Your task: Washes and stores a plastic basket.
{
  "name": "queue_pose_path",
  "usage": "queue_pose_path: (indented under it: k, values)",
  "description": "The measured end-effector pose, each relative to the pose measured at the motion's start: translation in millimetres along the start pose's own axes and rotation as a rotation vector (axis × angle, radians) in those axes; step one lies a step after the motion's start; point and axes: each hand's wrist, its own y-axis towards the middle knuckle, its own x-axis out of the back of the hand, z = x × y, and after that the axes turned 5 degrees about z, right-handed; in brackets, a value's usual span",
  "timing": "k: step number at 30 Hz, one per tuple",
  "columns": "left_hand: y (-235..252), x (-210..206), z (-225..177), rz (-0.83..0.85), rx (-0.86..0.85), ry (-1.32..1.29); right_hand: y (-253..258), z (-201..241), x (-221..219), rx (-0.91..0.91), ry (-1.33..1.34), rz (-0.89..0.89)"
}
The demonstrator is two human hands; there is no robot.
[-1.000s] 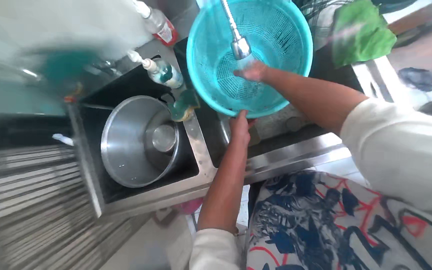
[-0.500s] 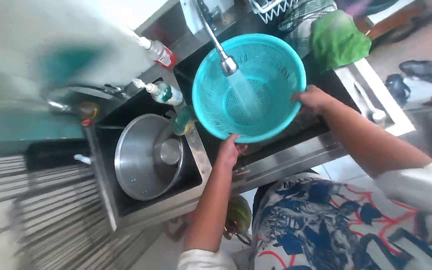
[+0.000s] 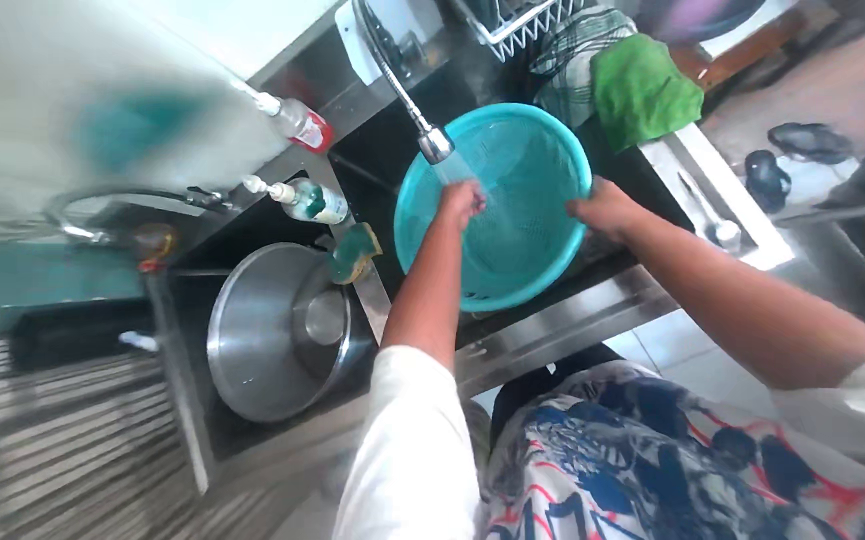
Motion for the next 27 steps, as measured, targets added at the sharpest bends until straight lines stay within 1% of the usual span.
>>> queue_pose_path:
  k: [1, 4, 6, 7, 10, 12, 13, 14, 16, 18, 20, 21, 24, 25, 27]
  values:
    - [9.6, -6.3, -4.7, -0.015, 0.009, -0.017, -1.0, 8.7, 4.6, -0.018, -0.006, 0.015]
    - [17.4, -13.1, -12.0, 0.009, 0.01, 0.1, -2.9, 39.6, 17.2, -0.102, -0.093, 0.006]
    - [18.9, -9.4, -16.1, 0.015, 0.012, 0.252, -4.8, 61.7, 24.6, -0.141, -0.161, 0.003]
    - [17.3, -5.0, -16.2, 0.018, 0.009, 0.377, -8.2, 70.2, 26.9, -0.157, -0.182, 0.008]
    - [8.0, 15.3, -17.5, 0.104, 0.023, 0.787, -14.8, 81.6, 31.7, -0.176, -0.173, 0.001]
    - [-7.1, 32.6, -16.6, 0.151, 0.022, 0.963, -10.6, 78.8, 35.1, -0.175, -0.152, 0.0]
    - [-13.9, 44.2, -13.3, 0.151, -0.014, 1.025, -7.9, 77.6, 36.8, -0.173, -0.14, -0.001]
    - [-24.0, 56.2, -9.7, 0.127, -0.055, 1.059, -6.6, 78.7, 38.1, -0.174, -0.131, -0.003]
    - [-49.8, 77.4, 1.5, 0.005, -0.109, 1.079, -6.9, 84.0, 40.1, -0.18, -0.119, -0.006]
    - [-72.2, 93.6, 18.4, -0.123, -0.131, 1.028, -9.5, 90.9, 42.3, -0.182, -0.127, -0.01]
    - [-92.5, 102.2, 39.4, -0.187, -0.125, 0.882, -16.7, 97.9, 45.5, -0.179, -0.139, -0.007]
    - [-102.2, 103.1, 50.4, -0.19, -0.114, 0.749, -19.7, 100.5, 47.8, -0.176, -0.14, -0.004]
    - [-128.4, 96.1, 83.9, -0.191, -0.067, 0.245, -24.2, 105.6, 55.5, -0.175, -0.155, 0.016]
    - [-135.5, 93.9, 91.8, -0.186, -0.032, 0.11, -26.2, 108.5, 56.5, -0.178, -0.15, 0.025]
    - [-145.6, 92.3, 98.4, -0.172, 0.058, -0.071, -29.6, 114.5, 54.9, -0.184, -0.156, 0.022]
